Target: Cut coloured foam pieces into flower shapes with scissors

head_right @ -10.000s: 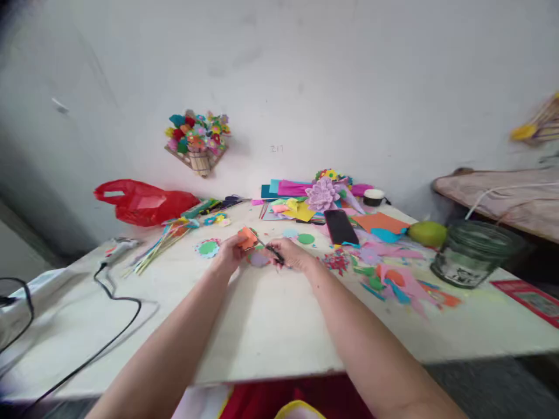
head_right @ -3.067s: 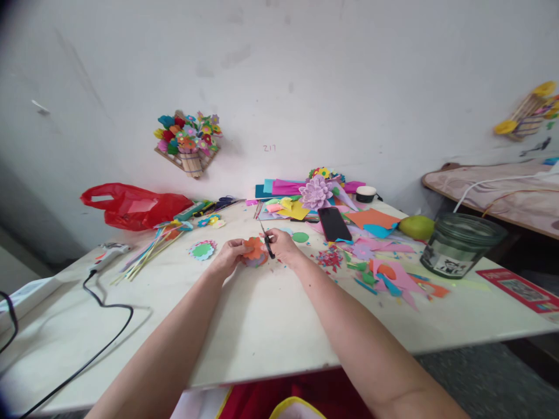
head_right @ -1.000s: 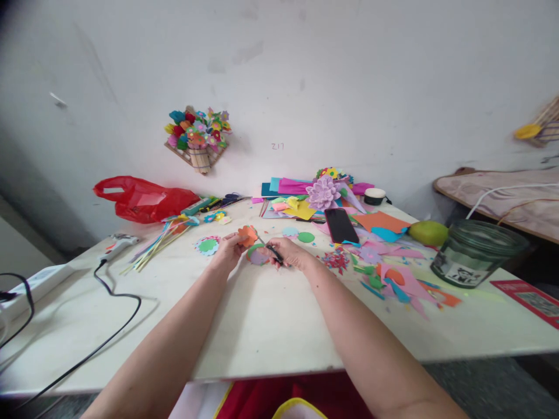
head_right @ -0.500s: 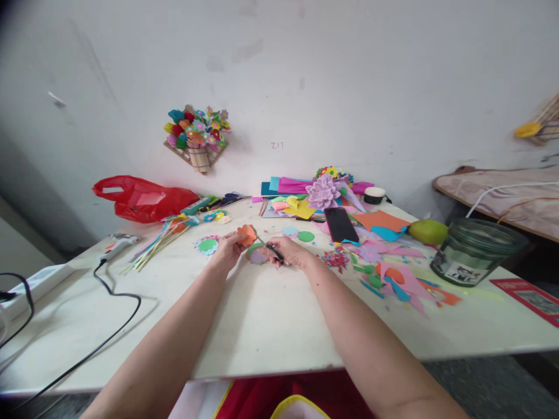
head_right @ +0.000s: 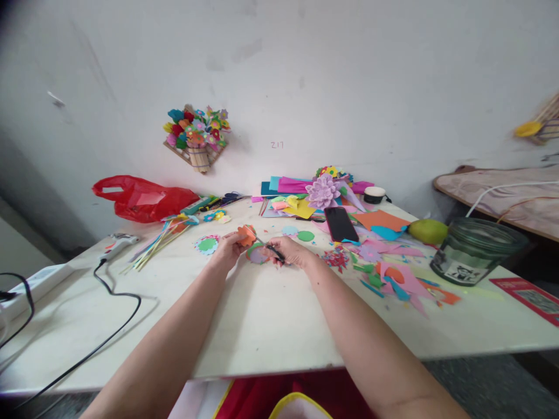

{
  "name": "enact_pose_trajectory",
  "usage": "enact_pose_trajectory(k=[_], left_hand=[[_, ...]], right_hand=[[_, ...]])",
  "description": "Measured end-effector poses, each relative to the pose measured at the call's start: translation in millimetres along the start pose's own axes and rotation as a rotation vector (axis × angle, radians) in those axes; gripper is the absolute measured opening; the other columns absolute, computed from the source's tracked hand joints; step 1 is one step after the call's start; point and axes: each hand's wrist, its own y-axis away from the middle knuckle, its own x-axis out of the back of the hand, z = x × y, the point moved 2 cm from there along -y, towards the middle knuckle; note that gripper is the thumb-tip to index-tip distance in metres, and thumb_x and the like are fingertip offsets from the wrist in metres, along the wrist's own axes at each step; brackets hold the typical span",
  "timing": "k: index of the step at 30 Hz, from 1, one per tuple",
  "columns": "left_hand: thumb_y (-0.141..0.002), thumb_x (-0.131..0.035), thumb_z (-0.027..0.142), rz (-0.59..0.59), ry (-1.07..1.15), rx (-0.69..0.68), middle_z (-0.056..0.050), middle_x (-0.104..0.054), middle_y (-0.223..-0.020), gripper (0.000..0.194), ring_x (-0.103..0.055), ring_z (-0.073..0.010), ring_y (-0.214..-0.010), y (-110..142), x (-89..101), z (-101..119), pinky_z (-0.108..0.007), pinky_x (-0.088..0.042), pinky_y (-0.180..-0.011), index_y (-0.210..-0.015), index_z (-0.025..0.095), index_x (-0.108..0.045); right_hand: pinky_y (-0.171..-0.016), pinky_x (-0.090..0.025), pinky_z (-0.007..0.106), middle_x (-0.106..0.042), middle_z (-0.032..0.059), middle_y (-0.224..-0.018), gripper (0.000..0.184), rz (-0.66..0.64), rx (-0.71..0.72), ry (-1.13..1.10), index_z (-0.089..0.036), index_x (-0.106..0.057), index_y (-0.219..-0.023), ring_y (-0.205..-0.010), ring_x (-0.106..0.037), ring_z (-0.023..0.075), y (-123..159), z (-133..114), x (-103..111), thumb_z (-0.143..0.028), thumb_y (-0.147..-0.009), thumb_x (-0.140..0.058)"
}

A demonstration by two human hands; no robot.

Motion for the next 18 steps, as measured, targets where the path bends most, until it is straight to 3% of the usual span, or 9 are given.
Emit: enact_pose_trajectory(k=[18], left_hand=[[-0.051, -0.067, 0.015, 0.003, -0.014, 0.02, -0.008, -0.069, -0.067, 0.017, -0.064, -0.018, -0.062, 0.0, 1.8, 0.7, -0.03, -0.05, -0.063, -0.067, 0.01, -0.065]], right_hand=[[-0.033, -0.024, 0.016, -0.054, -0.0032, -0.048, 0.026, -0.005, -0.02, 0.03, -0.015, -0.053, -0.07, -0.036, -0.044, 0.0056, -0.5, 3.6, 1.6, -0.039, -0.072, -0.064]])
